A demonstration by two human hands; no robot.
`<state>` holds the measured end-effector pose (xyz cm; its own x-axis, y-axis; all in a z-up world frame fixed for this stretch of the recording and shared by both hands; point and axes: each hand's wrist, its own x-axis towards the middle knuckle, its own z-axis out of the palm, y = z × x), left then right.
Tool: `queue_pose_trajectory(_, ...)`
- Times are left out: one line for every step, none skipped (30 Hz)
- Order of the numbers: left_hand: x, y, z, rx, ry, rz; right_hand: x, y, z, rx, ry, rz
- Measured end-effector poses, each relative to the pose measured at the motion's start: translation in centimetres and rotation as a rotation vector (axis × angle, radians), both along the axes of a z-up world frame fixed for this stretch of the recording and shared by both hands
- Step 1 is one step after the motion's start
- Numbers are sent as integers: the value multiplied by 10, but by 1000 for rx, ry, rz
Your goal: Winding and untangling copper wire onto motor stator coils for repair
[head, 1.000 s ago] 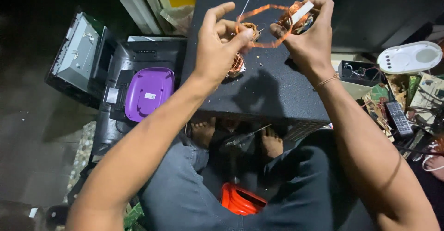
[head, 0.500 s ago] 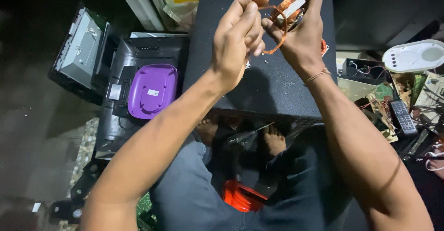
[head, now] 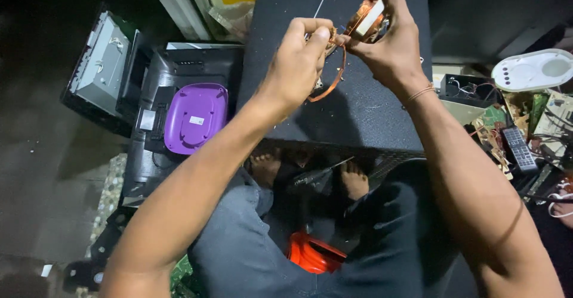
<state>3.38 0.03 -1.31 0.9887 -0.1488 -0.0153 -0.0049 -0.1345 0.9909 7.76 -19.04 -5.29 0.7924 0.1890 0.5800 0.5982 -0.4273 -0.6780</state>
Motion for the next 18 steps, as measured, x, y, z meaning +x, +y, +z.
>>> queue_pose_trajectory(3,3,-3,0,-1,5,1,-2,-1,0,-1,5)
queue_pose_trajectory(6,6,-6,205,-97,8,2,-3,-3,-2,57,24)
queue_pose_trajectory(8,11,-9,413,-190,13,3,-3,-6,-4,117,46)
queue_pose_trajectory(7,13,-7,415,-188,20,2,-1,-5,-3,117,54)
queue_pose_trajectory(7,14,-5,510,-157,-20,0,-1,-4,-41,145,58)
queue_pose_trajectory(7,15,-3,604,-125,-61,-2,-1,-3,-80,173,63)
queue_pose_trajectory(8,16,-3,603,-123,-63,-3,-1,-3,-80,175,62)
queue_pose_trajectory(8,18,-3,616,-146,-38,-4,-1,-2,-103,208,62)
queue_pose_trajectory(9,20,-3,628,-170,-11,-4,0,-1,-127,240,64)
queue_pose_trajectory(10,21,-2,627,-169,-10,-7,-1,2,-129,240,65)
queue_pose_trajectory(10,24,-1,533,-277,20,-8,0,6,-134,269,96)
queue_pose_trajectory(11,27,0,438,-385,49,-10,1,9,-139,298,126)
queue_pose_trajectory(10,28,2,440,-383,54,-10,0,7,-139,299,132)
queue_pose_trajectory(9,29,5,401,-479,79,-9,-1,5,-147,336,189)
queue_pose_trajectory(9,29,7,359,-576,100,-9,-3,2,-155,373,243)
queue_pose_trajectory(9,29,7,359,-573,102,-11,0,4,-156,375,245)
queue_pose_trajectory(8,28,8,327,-635,120,-13,2,6,-172,421,257)
queue_pose_trajectory(8,28,8,294,-696,136,-15,5,8,-187,467,269)
